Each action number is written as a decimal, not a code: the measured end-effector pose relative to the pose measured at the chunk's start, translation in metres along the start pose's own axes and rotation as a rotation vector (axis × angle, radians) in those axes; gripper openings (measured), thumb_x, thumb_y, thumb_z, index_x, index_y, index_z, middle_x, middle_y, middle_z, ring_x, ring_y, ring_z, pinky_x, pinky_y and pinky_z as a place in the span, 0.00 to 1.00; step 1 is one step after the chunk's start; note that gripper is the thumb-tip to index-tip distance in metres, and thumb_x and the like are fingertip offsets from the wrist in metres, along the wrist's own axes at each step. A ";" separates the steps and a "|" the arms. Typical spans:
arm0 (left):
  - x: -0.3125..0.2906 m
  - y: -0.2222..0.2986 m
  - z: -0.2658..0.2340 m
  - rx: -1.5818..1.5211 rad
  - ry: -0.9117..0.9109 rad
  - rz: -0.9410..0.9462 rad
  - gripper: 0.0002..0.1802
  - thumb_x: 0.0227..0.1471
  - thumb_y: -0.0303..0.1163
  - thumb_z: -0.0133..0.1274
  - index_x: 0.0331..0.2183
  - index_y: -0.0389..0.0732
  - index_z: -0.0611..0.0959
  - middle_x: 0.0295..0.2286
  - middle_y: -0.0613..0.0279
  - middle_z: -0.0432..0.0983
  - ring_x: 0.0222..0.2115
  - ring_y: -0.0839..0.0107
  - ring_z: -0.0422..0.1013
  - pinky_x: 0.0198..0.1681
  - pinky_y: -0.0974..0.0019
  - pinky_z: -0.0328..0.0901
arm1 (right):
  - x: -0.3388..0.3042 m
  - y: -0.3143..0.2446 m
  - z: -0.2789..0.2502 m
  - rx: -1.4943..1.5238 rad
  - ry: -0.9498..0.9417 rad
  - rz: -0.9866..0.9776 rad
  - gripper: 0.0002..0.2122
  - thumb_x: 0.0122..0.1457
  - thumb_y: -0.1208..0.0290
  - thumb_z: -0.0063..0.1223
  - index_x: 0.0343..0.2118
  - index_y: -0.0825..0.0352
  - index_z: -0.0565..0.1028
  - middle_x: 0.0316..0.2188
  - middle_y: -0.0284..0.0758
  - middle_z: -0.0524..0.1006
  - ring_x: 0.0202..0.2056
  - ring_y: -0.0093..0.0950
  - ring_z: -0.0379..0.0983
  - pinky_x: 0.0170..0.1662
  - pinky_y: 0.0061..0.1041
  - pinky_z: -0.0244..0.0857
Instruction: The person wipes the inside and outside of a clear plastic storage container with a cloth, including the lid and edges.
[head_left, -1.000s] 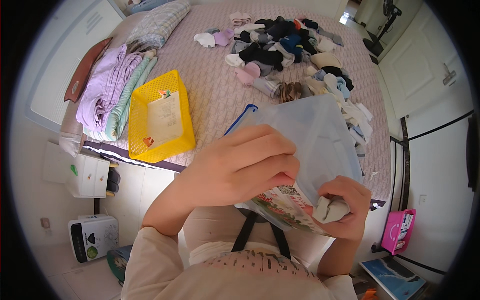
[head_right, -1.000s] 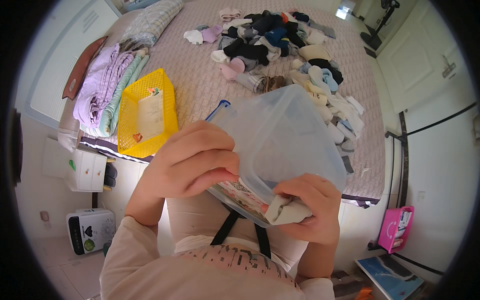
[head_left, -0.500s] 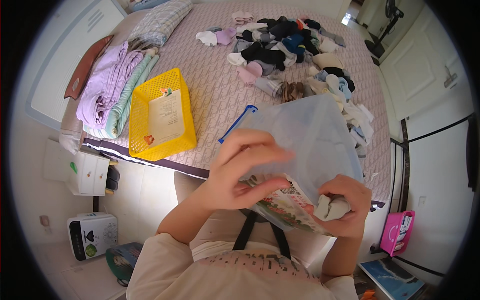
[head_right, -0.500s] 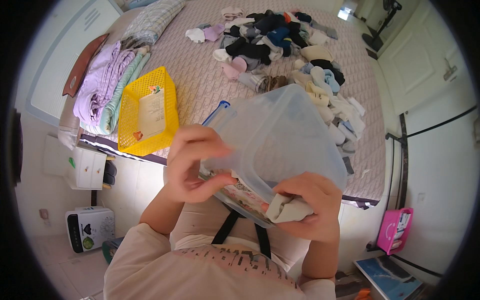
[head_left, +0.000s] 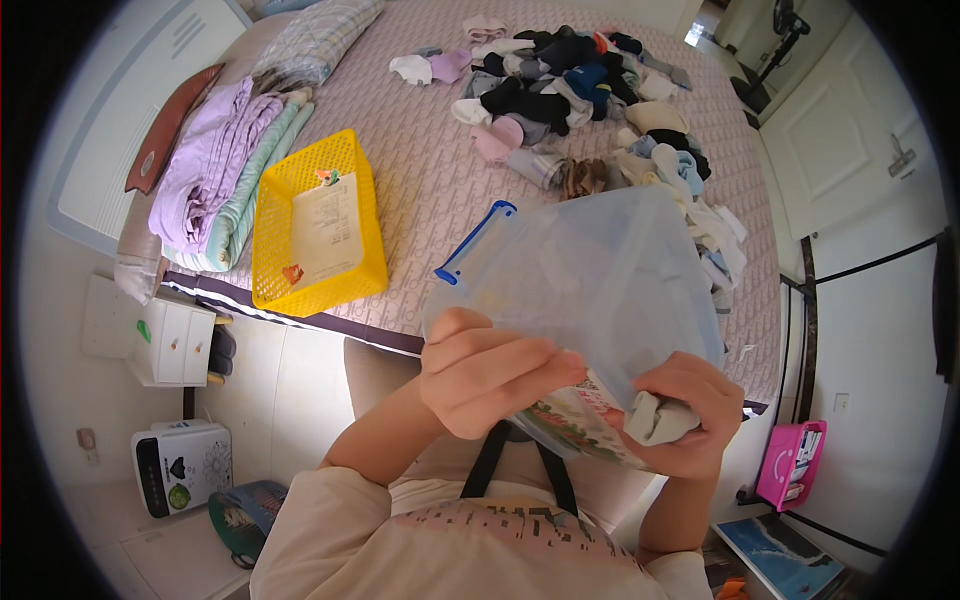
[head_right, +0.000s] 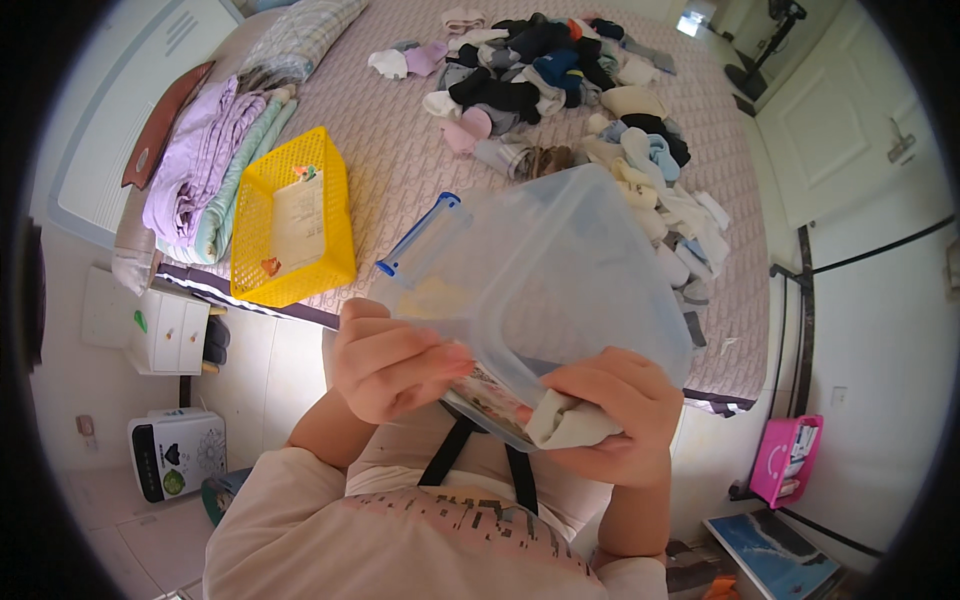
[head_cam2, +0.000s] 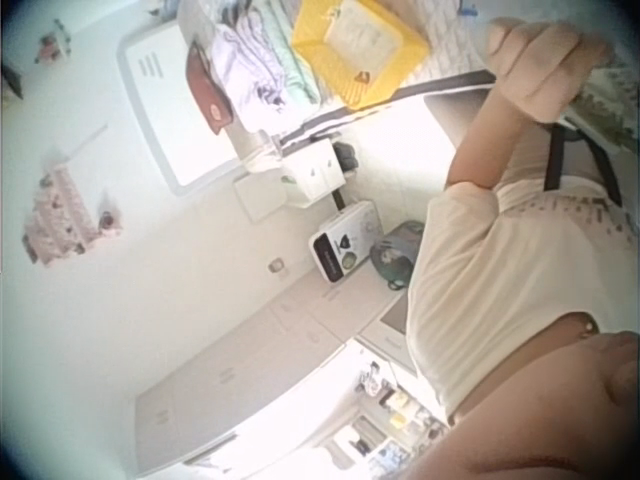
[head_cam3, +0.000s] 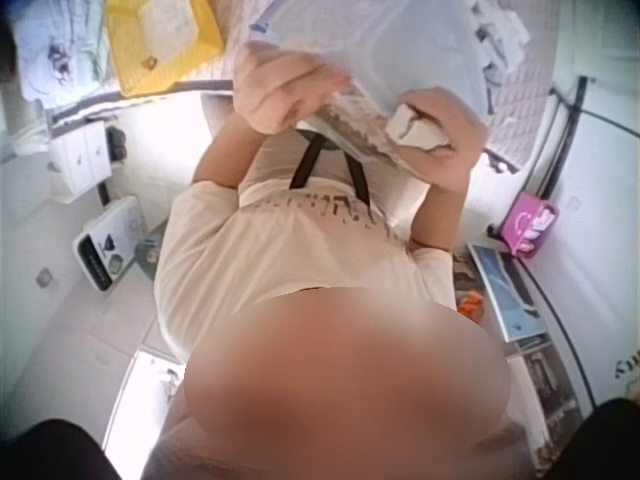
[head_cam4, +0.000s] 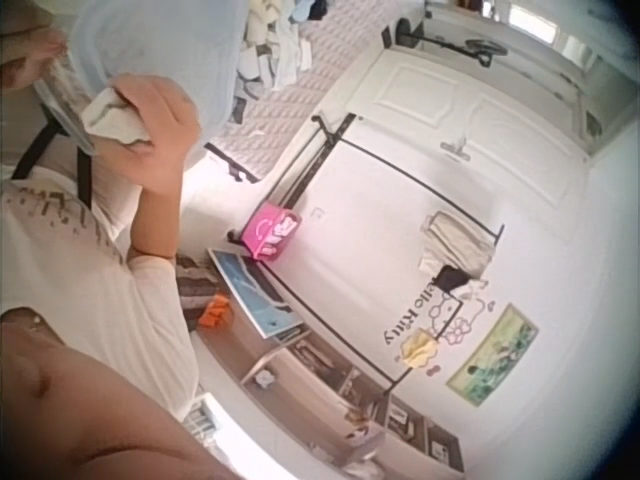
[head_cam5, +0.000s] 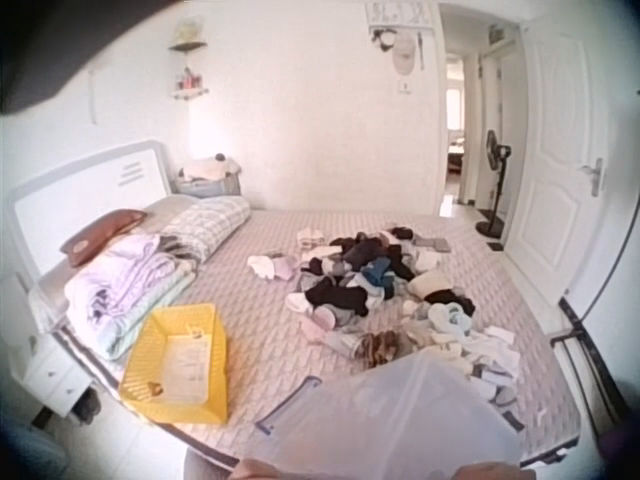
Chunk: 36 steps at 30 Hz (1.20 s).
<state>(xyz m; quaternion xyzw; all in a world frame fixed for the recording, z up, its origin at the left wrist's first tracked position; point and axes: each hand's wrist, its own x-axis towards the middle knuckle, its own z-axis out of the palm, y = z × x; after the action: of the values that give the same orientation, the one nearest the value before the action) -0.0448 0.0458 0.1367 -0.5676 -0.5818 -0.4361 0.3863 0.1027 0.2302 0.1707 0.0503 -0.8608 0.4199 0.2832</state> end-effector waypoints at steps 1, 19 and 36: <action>0.000 0.001 0.000 -0.003 -0.005 -0.001 0.20 0.32 0.26 0.65 0.35 0.42 0.89 0.35 0.68 0.77 0.31 0.77 0.70 0.27 0.72 0.57 | 0.000 0.000 -0.002 0.010 0.005 0.003 0.16 0.32 0.75 0.71 0.29 0.67 0.81 0.21 0.32 0.78 0.20 0.27 0.72 0.24 0.21 0.62; 0.015 0.001 0.004 -0.297 0.016 -0.298 0.23 0.38 0.26 0.72 0.39 0.43 0.81 0.39 0.63 0.76 0.43 0.60 0.73 0.36 0.60 0.64 | -0.004 0.008 -0.020 0.079 -0.004 0.050 0.18 0.32 0.79 0.70 0.29 0.70 0.75 0.22 0.33 0.72 0.22 0.22 0.64 0.26 0.21 0.54; -0.004 0.018 0.013 -0.420 0.006 -0.296 0.16 0.38 0.16 0.66 0.33 0.41 0.85 0.27 0.67 0.78 0.31 0.69 0.76 0.32 0.69 0.64 | -0.008 0.022 -0.029 0.027 0.051 0.011 0.18 0.35 0.75 0.70 0.30 0.69 0.73 0.23 0.30 0.69 0.24 0.20 0.62 0.28 0.22 0.54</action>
<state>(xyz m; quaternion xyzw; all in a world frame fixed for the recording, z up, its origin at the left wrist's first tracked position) -0.0258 0.0565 0.1297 -0.5428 -0.5541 -0.6007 0.1937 0.1153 0.2644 0.1653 0.0385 -0.8477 0.4344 0.3021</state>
